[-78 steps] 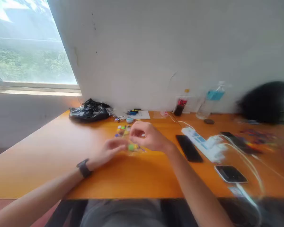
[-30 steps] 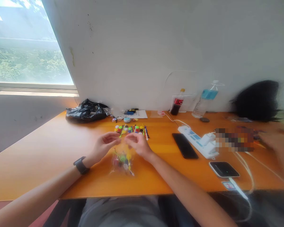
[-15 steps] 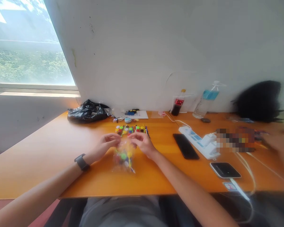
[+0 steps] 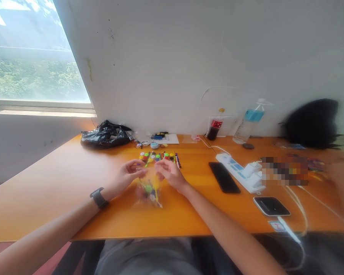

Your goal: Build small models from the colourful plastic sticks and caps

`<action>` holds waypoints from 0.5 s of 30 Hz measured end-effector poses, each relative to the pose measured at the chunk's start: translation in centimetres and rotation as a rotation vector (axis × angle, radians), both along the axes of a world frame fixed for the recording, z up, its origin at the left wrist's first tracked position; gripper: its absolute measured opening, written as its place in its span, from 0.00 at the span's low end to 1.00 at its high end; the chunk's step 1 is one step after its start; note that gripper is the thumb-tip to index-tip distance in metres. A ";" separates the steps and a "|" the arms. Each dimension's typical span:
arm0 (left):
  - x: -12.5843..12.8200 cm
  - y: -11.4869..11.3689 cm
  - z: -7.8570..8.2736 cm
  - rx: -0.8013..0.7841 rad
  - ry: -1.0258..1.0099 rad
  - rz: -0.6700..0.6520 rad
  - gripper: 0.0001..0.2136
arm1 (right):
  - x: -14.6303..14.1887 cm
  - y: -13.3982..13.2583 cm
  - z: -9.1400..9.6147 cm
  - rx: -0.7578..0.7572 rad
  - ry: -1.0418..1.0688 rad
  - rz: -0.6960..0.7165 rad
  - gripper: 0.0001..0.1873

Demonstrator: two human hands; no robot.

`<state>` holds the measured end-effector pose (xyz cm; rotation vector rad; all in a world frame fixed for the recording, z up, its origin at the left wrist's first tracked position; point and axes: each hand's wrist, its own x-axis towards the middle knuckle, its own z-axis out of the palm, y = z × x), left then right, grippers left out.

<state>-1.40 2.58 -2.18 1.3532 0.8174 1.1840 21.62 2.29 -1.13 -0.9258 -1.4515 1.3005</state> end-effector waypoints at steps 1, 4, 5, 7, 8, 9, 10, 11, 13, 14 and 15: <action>0.0 0.0 0.0 -0.002 -0.003 -0.010 0.20 | -0.1 0.0 -0.2 0.002 -0.036 0.007 0.17; 0.1 0.0 0.1 0.003 0.048 -0.022 0.21 | -0.3 0.1 -0.5 0.053 -0.104 0.022 0.16; 0.1 0.0 0.1 0.009 0.081 -0.024 0.19 | -0.3 0.2 -0.6 0.074 -0.110 0.021 0.15; 0.1 0.0 0.2 0.021 0.139 -0.039 0.17 | -0.2 0.3 -0.7 0.105 -0.105 -0.003 0.14; 0.1 0.0 0.3 0.028 0.152 -0.047 0.17 | -0.1 0.3 -0.7 0.115 -0.097 -0.020 0.13; 0.1 -0.1 0.3 0.033 0.150 -0.055 0.17 | 0.0 0.3 -0.7 0.122 -0.090 -0.038 0.13; 0.1 -0.1 0.3 0.037 0.136 -0.059 0.17 | 0.0 0.4 -0.6 0.127 -0.082 -0.055 0.13; 0.1 -0.1 0.2 0.042 0.116 -0.056 0.16 | 0.1 0.4 -0.6 0.130 -0.073 -0.070 0.12; 0.0 -0.1 0.2 0.050 0.089 -0.042 0.15 | 0.1 0.3 -0.5 0.132 -0.057 -0.086 0.12; 0.0 -0.1 0.2 0.051 0.086 -0.030 0.14 | 0.1 0.3 -0.5 0.135 -0.050 -0.088 0.12; -0.1 -0.1 0.2 0.048 0.088 -0.018 0.13 | 0.1 0.3 -0.4 0.137 -0.045 -0.087 0.12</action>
